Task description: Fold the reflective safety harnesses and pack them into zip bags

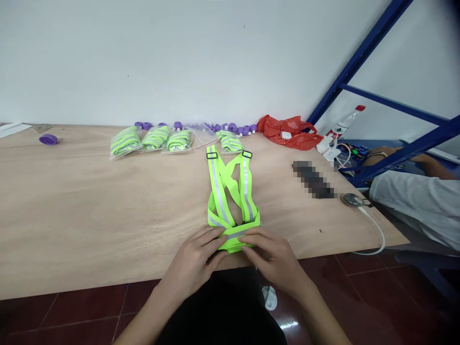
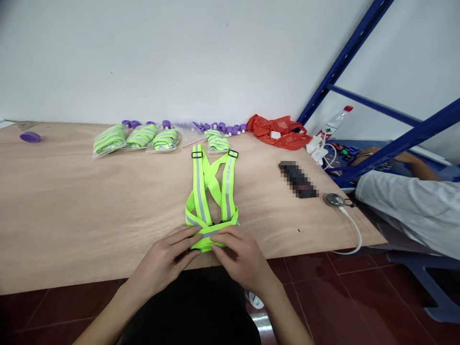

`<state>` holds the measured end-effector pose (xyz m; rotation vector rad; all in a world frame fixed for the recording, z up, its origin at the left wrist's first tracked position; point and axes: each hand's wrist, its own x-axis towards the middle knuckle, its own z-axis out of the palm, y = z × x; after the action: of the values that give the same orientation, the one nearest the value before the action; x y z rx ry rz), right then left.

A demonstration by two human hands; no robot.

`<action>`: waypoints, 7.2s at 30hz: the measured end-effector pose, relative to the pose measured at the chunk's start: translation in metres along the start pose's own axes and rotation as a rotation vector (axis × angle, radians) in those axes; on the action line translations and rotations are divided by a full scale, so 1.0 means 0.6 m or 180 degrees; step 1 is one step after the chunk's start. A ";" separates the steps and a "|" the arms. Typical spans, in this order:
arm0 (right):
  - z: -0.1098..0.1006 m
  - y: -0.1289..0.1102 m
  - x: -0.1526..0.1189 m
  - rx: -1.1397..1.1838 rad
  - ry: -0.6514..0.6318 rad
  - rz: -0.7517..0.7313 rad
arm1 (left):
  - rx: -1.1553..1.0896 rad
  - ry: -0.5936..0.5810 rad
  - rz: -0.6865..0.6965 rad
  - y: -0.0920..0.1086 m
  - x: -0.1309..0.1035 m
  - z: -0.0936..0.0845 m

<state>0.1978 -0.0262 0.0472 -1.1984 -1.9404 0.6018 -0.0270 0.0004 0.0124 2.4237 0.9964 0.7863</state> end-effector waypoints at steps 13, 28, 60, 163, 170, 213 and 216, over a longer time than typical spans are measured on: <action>-0.019 0.060 -0.030 -0.0936 0.0444 -0.0560 | 0.0465 0.0102 0.0206 0.013 0.014 -0.001; -0.003 0.066 -0.057 -0.1164 0.0241 -0.0509 | 0.0770 -0.0534 0.0225 0.038 0.006 0.028; 0.007 0.058 -0.065 -0.1063 0.0301 -0.0468 | 0.0399 -0.0424 -0.0332 -0.010 0.045 0.009; 0.023 0.057 -0.083 -0.1023 0.0606 -0.0850 | 0.0535 -0.0503 0.0743 0.006 0.023 -0.017; 0.017 0.059 -0.086 -0.1042 0.0384 -0.0907 | 0.0718 -0.0569 0.0661 0.008 -0.004 -0.007; 0.005 0.079 0.047 -0.1826 -0.0338 0.0126 | 0.0887 -0.0089 0.0937 -0.029 0.085 -0.002; -0.003 0.089 0.049 -0.1788 -0.0335 0.0062 | 0.0783 -0.0459 0.1201 -0.024 0.083 0.004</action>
<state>0.2200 0.0241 0.0203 -1.5459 -2.2718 0.1224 -0.0039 0.0464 0.0199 2.8854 0.6181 0.6222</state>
